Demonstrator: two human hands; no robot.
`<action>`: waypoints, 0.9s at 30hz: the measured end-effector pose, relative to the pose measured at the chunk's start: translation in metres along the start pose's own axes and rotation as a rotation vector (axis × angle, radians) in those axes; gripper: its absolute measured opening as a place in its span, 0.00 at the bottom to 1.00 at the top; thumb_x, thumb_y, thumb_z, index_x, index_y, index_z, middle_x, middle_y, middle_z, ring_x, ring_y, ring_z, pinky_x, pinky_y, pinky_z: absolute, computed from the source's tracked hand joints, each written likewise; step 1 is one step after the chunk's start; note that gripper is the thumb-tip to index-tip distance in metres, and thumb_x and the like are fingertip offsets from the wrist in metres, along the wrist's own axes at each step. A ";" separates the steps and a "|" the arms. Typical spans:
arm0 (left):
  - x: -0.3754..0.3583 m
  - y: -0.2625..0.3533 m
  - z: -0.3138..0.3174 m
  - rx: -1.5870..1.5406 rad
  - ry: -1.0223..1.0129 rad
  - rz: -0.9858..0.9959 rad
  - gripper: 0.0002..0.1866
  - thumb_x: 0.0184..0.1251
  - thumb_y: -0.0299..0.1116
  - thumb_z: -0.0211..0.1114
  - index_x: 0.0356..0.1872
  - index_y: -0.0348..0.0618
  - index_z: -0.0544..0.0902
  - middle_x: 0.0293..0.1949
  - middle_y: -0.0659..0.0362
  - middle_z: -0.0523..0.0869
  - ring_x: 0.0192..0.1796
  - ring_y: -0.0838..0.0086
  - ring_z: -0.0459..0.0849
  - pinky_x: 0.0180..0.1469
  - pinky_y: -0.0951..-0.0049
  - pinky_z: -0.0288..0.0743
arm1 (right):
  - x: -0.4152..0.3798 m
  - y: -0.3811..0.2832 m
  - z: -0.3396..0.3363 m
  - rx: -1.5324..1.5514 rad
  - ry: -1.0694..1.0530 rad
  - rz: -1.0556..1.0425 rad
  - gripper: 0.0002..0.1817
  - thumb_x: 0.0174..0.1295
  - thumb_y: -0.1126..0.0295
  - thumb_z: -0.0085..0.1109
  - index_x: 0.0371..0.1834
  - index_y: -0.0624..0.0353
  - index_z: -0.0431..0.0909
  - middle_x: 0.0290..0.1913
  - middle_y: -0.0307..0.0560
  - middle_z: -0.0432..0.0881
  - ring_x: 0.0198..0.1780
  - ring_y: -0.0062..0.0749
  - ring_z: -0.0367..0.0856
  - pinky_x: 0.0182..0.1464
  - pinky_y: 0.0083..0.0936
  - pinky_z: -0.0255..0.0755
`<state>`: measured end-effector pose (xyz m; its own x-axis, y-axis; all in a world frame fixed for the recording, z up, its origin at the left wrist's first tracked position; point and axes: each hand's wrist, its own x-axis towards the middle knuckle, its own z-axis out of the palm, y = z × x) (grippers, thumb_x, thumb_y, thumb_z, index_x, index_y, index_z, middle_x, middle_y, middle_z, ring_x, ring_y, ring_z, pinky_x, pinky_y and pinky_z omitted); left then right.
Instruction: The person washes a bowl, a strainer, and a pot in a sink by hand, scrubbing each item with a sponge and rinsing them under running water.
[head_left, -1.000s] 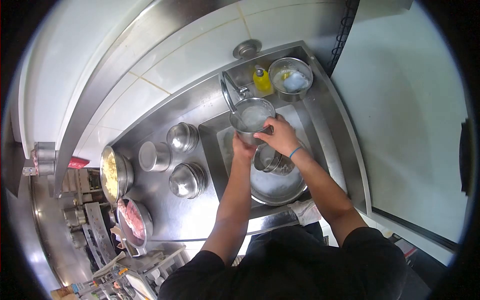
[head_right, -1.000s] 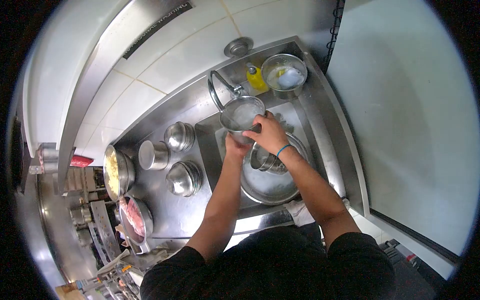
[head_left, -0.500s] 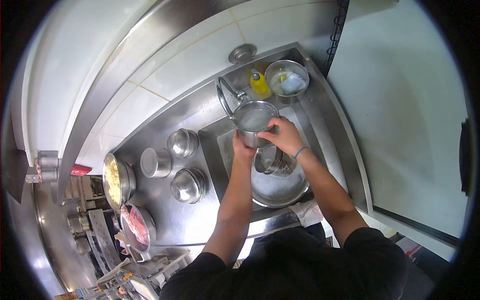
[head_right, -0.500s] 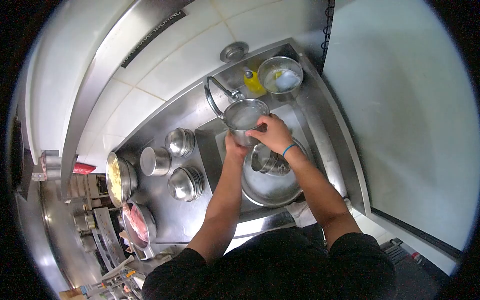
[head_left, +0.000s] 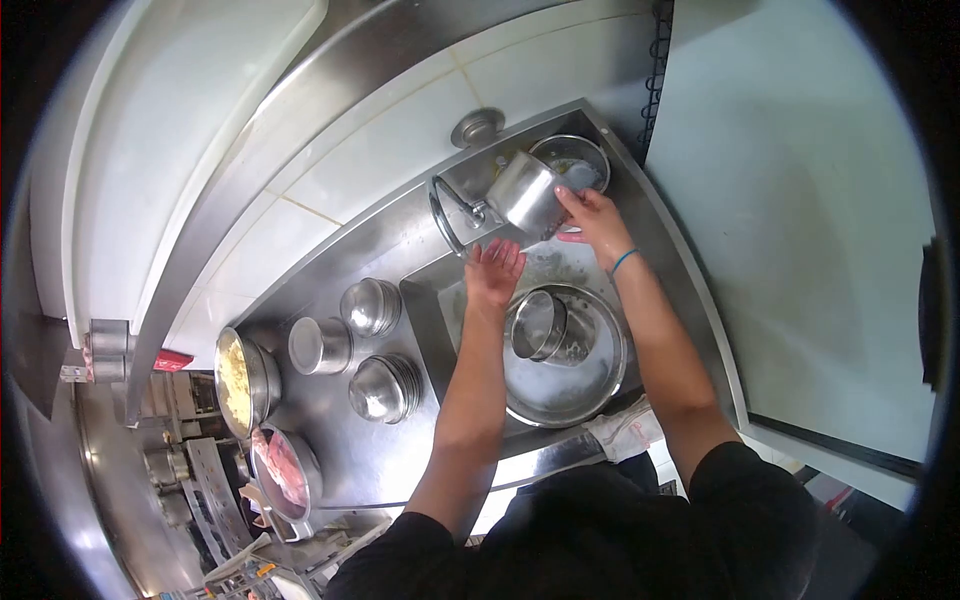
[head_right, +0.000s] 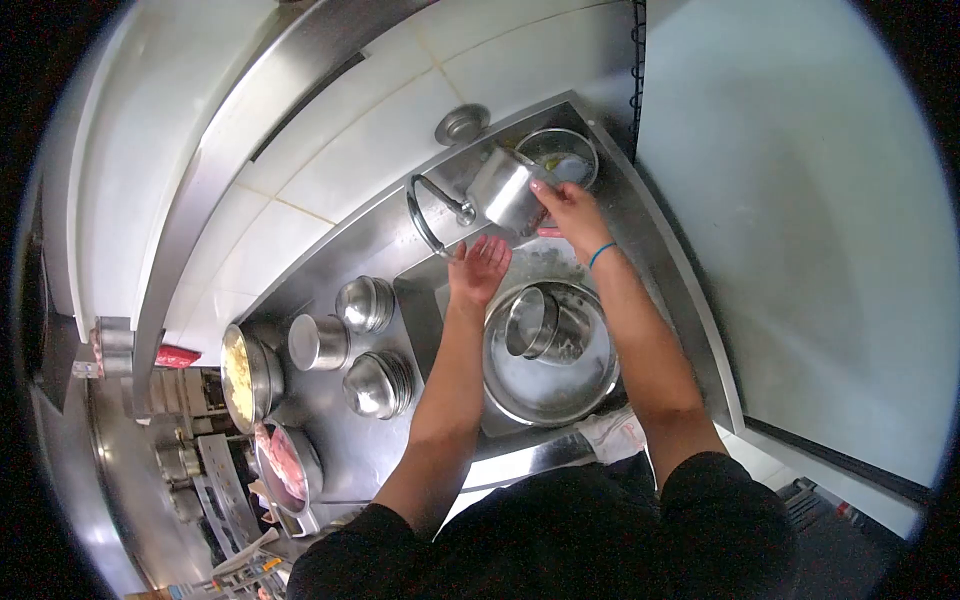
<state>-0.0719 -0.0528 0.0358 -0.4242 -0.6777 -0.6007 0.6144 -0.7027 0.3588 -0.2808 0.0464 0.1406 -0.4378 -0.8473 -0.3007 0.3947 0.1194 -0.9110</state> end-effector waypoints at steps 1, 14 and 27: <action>0.001 0.000 -0.002 0.010 -0.011 0.002 0.30 0.84 0.55 0.45 0.69 0.39 0.70 0.67 0.48 0.74 0.67 0.52 0.76 0.74 0.45 0.68 | 0.009 0.002 -0.003 0.028 -0.025 0.011 0.34 0.66 0.41 0.68 0.54 0.64 0.78 0.52 0.51 0.79 0.50 0.40 0.82 0.48 0.37 0.88; -0.006 0.008 -0.002 0.084 -0.005 0.013 0.28 0.82 0.54 0.51 0.66 0.40 0.74 0.66 0.50 0.76 0.68 0.53 0.76 0.72 0.43 0.69 | 0.039 -0.024 -0.012 0.639 -0.208 0.045 0.55 0.64 0.22 0.48 0.78 0.59 0.59 0.65 0.70 0.76 0.61 0.55 0.84 0.57 0.44 0.84; -0.035 0.005 -0.008 0.229 -0.050 0.198 0.33 0.85 0.60 0.37 0.73 0.46 0.72 0.69 0.55 0.80 0.71 0.58 0.77 0.75 0.53 0.67 | -0.003 0.149 0.021 0.364 -0.429 0.725 0.45 0.74 0.27 0.28 0.61 0.58 0.78 0.50 0.55 0.88 0.48 0.40 0.89 0.53 0.44 0.83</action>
<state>-0.0482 -0.0314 0.0526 -0.3470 -0.8119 -0.4694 0.5251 -0.5829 0.6201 -0.2038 0.0556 0.0120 0.3246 -0.7570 -0.5671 0.7178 0.5876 -0.3735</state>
